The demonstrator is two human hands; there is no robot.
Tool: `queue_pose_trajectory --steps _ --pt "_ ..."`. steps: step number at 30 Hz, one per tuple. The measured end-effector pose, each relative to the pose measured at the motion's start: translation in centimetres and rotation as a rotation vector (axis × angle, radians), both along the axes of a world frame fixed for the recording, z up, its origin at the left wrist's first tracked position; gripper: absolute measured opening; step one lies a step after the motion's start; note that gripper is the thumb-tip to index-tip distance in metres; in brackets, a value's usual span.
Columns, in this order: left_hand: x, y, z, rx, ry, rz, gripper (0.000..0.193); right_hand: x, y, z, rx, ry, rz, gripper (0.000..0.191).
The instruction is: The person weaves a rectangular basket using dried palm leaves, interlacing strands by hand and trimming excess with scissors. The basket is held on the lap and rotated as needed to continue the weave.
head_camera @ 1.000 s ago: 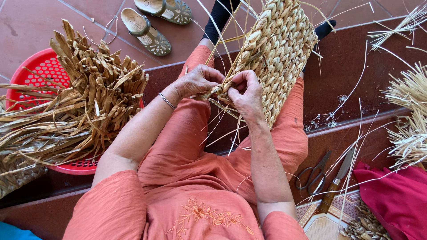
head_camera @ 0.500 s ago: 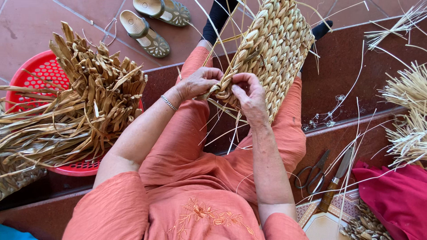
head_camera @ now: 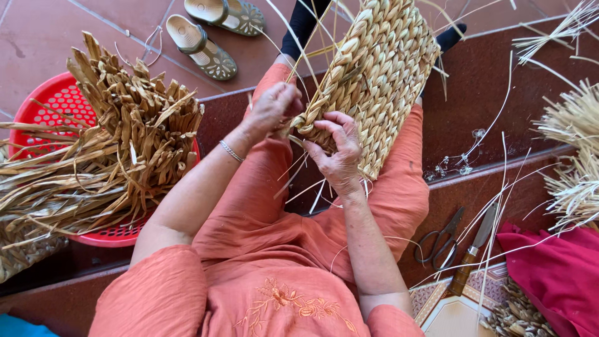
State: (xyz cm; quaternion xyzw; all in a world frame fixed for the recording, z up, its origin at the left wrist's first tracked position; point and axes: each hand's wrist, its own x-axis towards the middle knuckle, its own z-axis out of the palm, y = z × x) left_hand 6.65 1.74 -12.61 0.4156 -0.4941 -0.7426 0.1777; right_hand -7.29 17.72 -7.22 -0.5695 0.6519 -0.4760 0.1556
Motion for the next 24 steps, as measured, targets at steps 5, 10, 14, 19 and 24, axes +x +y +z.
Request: queue_pose_trajectory --steps 5,10,14,19,24 --pt "2.0 0.0 1.8 -0.017 0.133 -0.179 0.043 1.4 -0.1 -0.5 -0.04 0.164 -0.073 0.05" --pt "3.3 1.2 3.7 -0.798 0.019 -0.26 0.026 1.8 -0.1 -0.8 -0.02 0.243 -0.117 0.047" --pt "3.8 3.2 5.0 -1.192 -0.139 -0.199 0.016 1.6 0.0 -0.8 -0.037 0.243 -0.099 0.047" --pt "4.0 5.5 5.5 -1.141 -0.235 -0.191 0.007 1.4 0.0 -1.0 -0.018 0.266 -0.095 0.046" --pt "4.5 6.9 5.3 -1.074 -0.152 -0.105 0.008 1.5 -0.1 -1.4 -0.044 0.305 -0.091 0.043"
